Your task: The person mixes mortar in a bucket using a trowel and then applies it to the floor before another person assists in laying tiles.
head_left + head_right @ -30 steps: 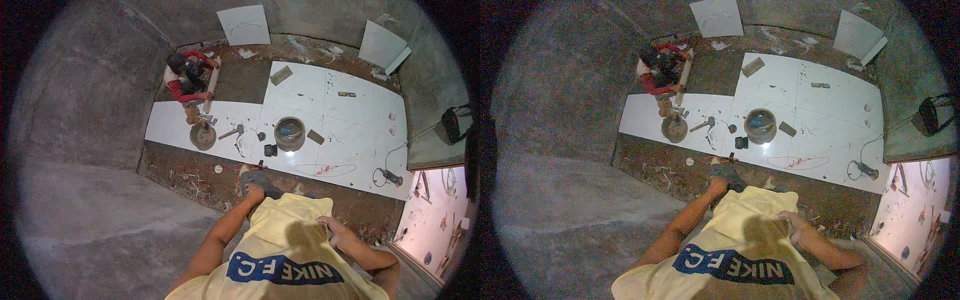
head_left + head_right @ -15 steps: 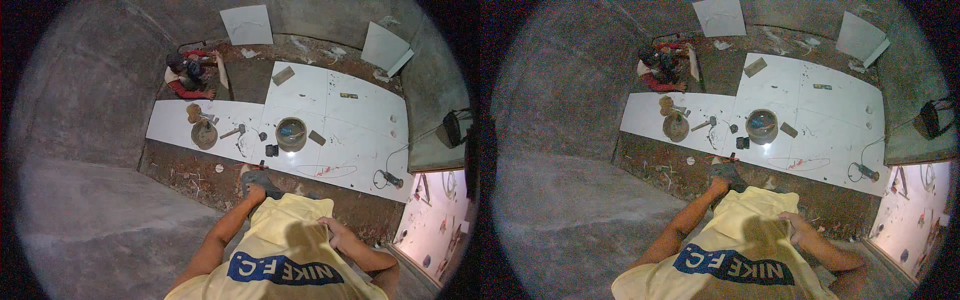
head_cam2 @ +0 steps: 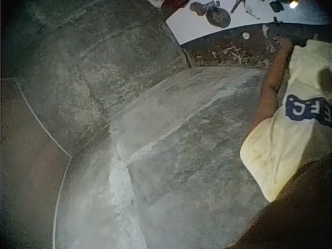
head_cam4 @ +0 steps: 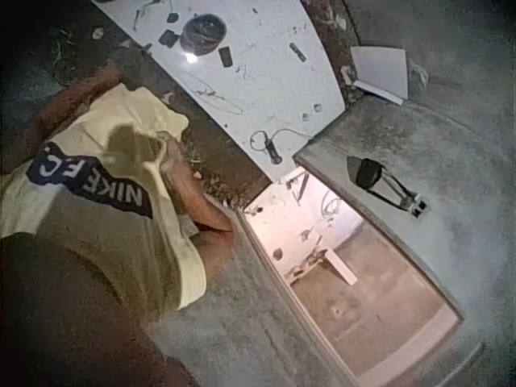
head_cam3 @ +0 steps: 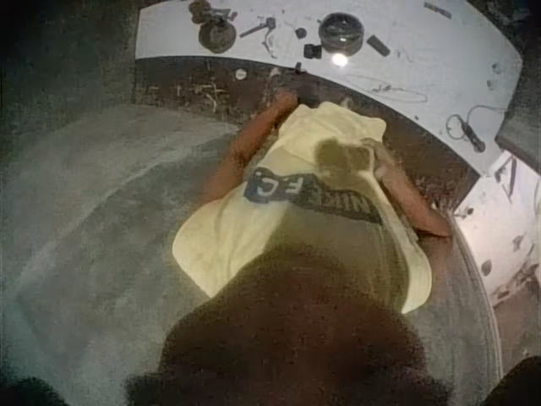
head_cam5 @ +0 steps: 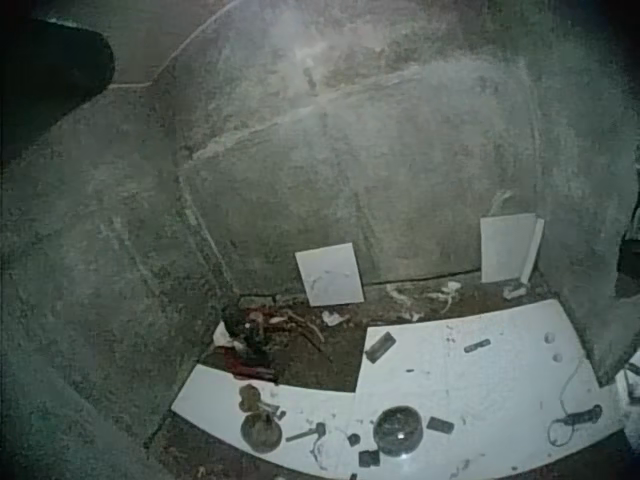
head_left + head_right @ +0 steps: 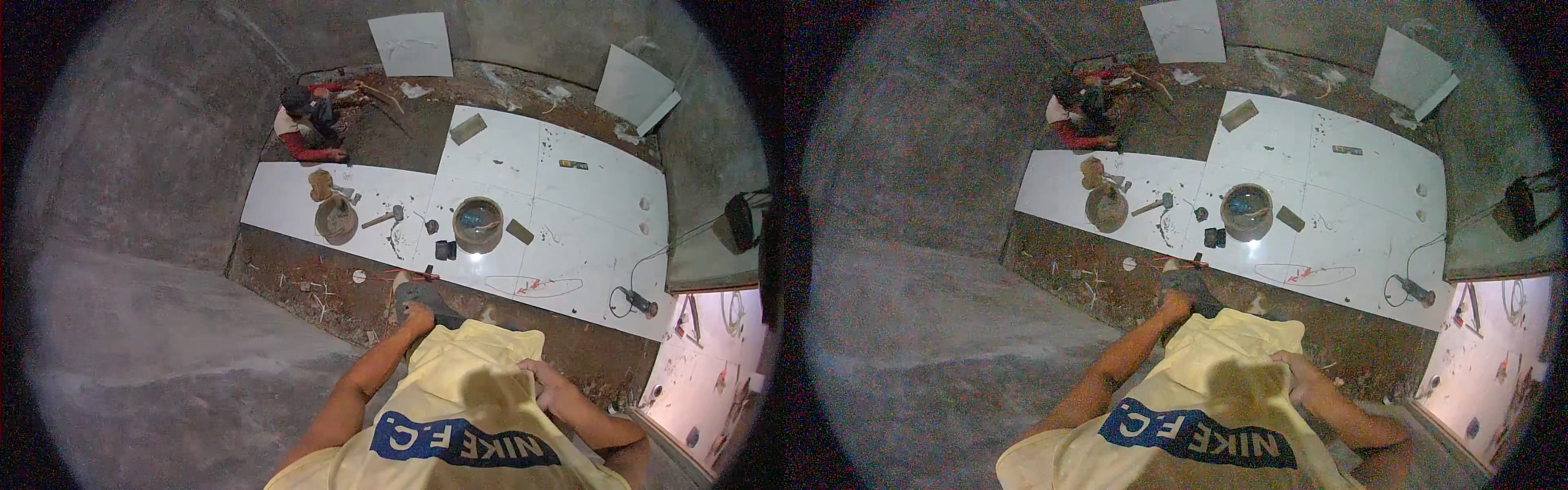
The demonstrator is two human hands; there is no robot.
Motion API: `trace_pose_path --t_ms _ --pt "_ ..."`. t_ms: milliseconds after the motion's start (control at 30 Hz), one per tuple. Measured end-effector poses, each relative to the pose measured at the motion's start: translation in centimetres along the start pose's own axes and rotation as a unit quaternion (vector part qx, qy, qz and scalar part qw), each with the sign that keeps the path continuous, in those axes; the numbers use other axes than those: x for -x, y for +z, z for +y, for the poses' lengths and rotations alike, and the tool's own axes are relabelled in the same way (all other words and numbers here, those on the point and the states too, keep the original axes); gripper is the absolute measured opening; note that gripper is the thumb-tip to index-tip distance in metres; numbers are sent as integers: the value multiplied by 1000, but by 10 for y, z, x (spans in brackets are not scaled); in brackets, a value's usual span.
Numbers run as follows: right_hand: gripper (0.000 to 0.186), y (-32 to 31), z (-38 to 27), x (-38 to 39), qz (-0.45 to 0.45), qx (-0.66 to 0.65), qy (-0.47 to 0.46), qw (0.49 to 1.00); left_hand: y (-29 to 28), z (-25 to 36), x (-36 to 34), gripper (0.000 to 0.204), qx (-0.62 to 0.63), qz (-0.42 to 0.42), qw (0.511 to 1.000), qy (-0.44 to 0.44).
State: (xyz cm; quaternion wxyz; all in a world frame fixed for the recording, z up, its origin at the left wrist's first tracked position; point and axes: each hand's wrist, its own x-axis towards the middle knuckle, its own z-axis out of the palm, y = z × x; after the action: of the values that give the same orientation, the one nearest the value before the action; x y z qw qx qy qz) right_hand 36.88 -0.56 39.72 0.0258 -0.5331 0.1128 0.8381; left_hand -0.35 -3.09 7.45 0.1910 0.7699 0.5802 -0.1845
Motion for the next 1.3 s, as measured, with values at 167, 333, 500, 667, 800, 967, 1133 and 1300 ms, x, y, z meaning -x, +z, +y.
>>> trace_pose_path --t_ms 167,333,500,667,800,967,1133,1300 --pt "21 -9 0 -8 6 1 0 1000 16 18 -5 35 -144 55 982 -106" --pt "22 -17 2 -19 39 48 -37 997 -8 15 7 28 -85 35 991 -93" --pt "22 -77 10 -78 -5 94 -79 992 -26 17 14 37 -117 -3 993 -30" --pt "23 -33 5 -32 6 6 -18 1000 -36 20 8 27 -64 -39 996 -39" --pt "25 -28 5 -35 -8 16 -9 1000 -13 9 16 28 -103 -18 992 -74" --pt "29 -2 0 -4 34 18 14 999 -32 19 15 29 -78 41 995 -49" --pt "29 5 0 3 42 -2 15 999 -40 22 13 29 -82 -5 992 -98" --pt "30 4 2 10 10 17 -21 1000 -45 18 16 26 -16 -25 997 -76"
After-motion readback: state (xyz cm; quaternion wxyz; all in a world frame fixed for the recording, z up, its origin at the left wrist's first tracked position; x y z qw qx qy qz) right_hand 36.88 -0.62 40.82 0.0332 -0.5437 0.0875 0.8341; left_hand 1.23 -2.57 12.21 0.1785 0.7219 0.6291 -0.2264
